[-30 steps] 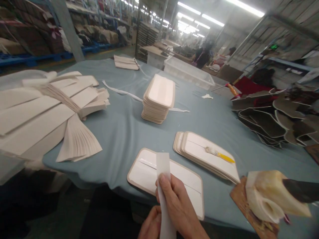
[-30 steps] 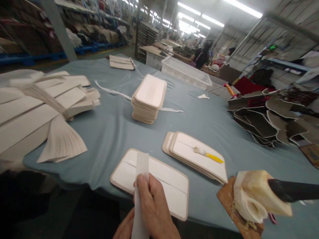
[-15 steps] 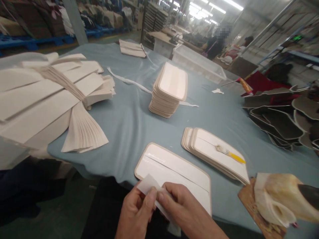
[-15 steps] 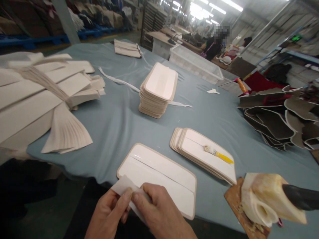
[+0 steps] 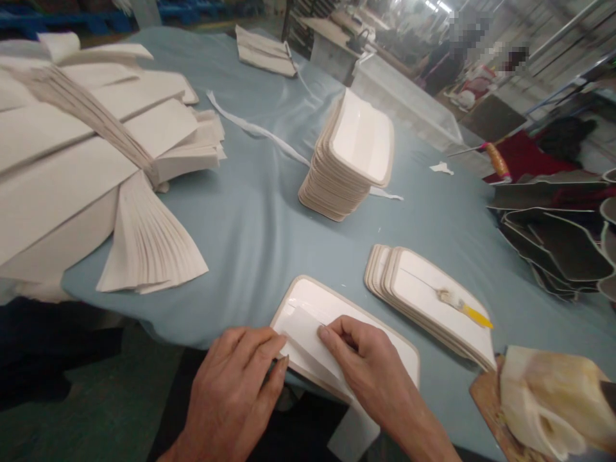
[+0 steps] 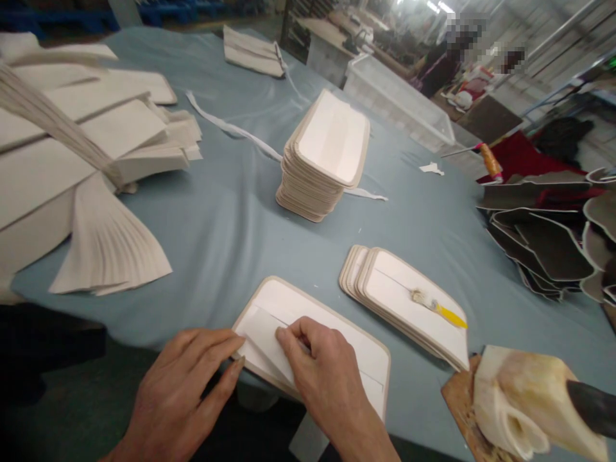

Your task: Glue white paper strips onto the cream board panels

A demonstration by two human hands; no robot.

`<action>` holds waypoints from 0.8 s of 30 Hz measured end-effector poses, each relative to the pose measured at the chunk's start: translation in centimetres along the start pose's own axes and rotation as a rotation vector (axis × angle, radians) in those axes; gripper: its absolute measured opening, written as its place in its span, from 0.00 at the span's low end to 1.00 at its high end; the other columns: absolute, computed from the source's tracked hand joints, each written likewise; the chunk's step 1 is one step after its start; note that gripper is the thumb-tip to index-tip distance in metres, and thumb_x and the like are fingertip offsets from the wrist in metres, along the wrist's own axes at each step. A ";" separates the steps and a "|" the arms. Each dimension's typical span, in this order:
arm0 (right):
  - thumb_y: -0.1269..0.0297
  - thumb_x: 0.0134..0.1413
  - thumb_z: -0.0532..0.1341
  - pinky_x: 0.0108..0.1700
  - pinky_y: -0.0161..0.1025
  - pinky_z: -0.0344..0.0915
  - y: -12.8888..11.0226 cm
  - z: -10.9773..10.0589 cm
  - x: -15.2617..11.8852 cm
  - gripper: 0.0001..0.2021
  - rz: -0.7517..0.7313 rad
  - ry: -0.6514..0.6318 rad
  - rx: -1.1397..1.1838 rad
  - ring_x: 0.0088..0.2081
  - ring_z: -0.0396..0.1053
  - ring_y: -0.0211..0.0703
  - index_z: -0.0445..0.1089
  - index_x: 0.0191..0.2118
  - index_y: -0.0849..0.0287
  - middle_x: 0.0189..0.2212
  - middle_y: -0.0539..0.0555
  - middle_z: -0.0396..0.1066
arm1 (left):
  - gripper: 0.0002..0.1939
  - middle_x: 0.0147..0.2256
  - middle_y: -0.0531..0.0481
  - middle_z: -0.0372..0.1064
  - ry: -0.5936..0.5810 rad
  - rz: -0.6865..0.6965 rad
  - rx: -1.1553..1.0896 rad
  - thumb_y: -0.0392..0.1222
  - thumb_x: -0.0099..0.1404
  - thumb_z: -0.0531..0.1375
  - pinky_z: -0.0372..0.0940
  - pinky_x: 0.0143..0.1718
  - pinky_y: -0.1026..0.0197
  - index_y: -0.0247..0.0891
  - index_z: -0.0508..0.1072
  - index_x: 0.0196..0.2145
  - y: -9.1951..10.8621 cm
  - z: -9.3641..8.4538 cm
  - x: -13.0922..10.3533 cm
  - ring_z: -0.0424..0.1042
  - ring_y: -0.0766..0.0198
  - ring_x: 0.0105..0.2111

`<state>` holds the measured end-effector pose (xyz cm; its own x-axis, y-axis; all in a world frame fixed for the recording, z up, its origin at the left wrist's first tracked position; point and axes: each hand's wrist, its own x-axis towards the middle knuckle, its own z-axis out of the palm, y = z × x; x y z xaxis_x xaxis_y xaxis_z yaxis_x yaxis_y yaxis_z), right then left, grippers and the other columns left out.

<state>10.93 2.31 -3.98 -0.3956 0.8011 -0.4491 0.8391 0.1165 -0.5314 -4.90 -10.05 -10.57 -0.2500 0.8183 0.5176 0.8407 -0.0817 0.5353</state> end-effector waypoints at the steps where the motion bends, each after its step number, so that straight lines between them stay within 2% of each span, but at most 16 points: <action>1: 0.45 0.65 0.54 0.33 0.39 0.51 -0.2 -0.2 0.3 0.22 0.001 -0.004 -0.023 0.29 0.61 0.42 0.66 0.26 0.55 0.23 0.49 0.66 | 0.09 0.40 0.49 0.79 -0.022 0.025 0.045 0.37 0.74 0.55 0.66 0.46 0.55 0.39 0.76 0.44 -0.3 0.1 0.1 0.74 0.59 0.39; 7: 0.46 0.64 0.54 0.32 0.38 0.50 -1.4 -0.5 1.8 0.21 0.010 -0.024 -0.129 0.27 0.60 0.41 0.66 0.24 0.54 0.22 0.49 0.66 | 0.09 0.42 0.48 0.79 -0.107 0.066 0.142 0.37 0.72 0.56 0.65 0.43 0.52 0.40 0.78 0.42 -1.0 0.6 0.0 0.73 0.57 0.40; 14: 0.50 0.65 0.56 0.31 0.38 0.51 -1.8 -0.3 2.6 0.20 0.010 -0.029 -0.220 0.26 0.63 0.40 0.70 0.25 0.55 0.23 0.49 0.70 | 0.09 0.41 0.49 0.79 -0.089 0.008 0.102 0.36 0.73 0.56 0.62 0.44 0.53 0.38 0.77 0.42 -0.8 0.7 0.2 0.70 0.57 0.40; 24: 0.53 0.67 0.57 0.32 0.39 0.51 -2.3 -0.2 3.2 0.20 0.002 -0.034 -0.289 0.26 0.63 0.40 0.70 0.25 0.55 0.23 0.49 0.71 | 0.09 0.42 0.47 0.78 -0.113 0.032 0.111 0.36 0.74 0.56 0.62 0.46 0.53 0.37 0.77 0.43 -1.1 0.2 0.4 0.69 0.56 0.42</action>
<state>7.84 4.71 -4.01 -0.4015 0.7823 -0.4761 0.9097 0.2807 -0.3059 -5.81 -9.48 -11.10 -0.1717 0.8755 0.4516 0.8967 -0.0509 0.4397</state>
